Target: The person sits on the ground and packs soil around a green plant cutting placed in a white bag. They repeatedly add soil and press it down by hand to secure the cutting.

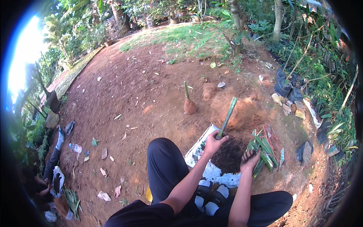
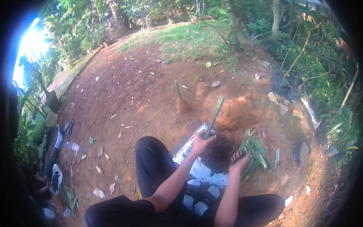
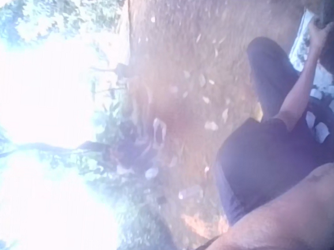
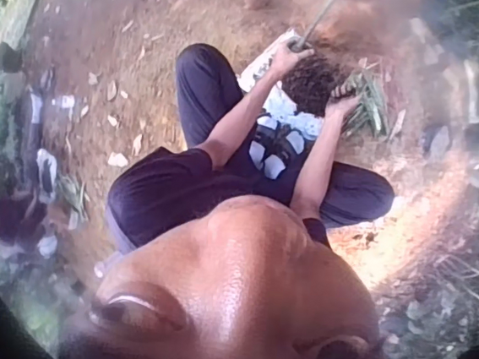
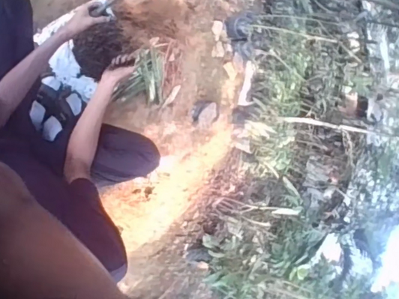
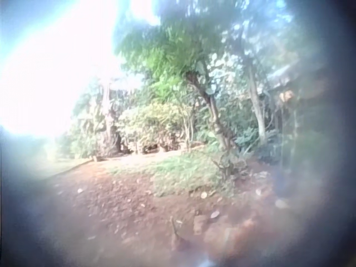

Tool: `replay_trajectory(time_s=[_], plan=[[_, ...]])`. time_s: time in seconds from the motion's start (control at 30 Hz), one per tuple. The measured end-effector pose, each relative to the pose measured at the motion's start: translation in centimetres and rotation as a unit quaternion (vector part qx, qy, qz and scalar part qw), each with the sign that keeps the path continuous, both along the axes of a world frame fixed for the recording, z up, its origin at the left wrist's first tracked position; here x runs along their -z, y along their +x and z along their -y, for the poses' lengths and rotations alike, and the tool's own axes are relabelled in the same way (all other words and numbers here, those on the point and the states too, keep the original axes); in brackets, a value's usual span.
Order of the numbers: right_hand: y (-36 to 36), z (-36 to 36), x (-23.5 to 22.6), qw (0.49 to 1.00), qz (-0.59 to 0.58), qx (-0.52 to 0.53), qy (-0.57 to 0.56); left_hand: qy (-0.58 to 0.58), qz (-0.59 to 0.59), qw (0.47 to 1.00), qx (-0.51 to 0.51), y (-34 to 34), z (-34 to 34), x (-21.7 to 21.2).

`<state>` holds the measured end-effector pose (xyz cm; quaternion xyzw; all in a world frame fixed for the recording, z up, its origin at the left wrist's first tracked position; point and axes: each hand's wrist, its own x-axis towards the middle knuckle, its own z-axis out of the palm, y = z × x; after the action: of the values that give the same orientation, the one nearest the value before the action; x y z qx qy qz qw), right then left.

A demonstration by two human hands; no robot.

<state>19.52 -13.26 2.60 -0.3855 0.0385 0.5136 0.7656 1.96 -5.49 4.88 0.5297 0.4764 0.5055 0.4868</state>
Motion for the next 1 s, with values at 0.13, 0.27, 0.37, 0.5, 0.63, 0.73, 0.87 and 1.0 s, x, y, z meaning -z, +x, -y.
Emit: replay_trajectory(time_s=[0.13, 0.27, 0.37, 0.5, 0.63, 0.73, 0.87, 1.0], plan=[[-0.1, -0.6, 0.0, 1.0, -0.014, -0.013, 0.006, -0.035, 0.05, 0.998, 0.021, 0.1, 0.2, -0.7], [0.3, -0.2, -0.3, 0.999, -0.004, -0.027, 0.026, -0.138, 0.154, 0.977, 0.046, 0.0, 0.3, -0.9], [1.0, 0.1, 0.0, 0.996, -0.046, -0.043, 0.056, -0.157, 0.172, 0.972, 0.039, 0.1, 0.2, -0.8], [1.3, -0.4, 1.1, 0.995, -0.061, -0.037, 0.063, -0.156, 0.155, 0.975, 0.016, 0.6, 0.1, -0.7], [1.4, -0.6, 1.6, 0.991, -0.109, -0.063, 0.053, -0.162, 0.151, 0.975, 0.02, 0.5, 0.2, -0.7], [0.9, -0.5, 1.1, 0.993, -0.085, -0.075, 0.036, -0.175, 0.151, 0.973, 0.01, 0.5, 0.2, -0.8], [0.5, -0.2, 0.4, 0.991, -0.112, -0.07, 0.004, -0.202, 0.139, 0.969, 0.008, 0.7, 0.2, -0.6], [0.5, 0.1, 0.6, 0.989, -0.103, -0.092, 0.049, -0.194, 0.118, 0.974, 0.024, 0.8, 0.1, -0.3]])
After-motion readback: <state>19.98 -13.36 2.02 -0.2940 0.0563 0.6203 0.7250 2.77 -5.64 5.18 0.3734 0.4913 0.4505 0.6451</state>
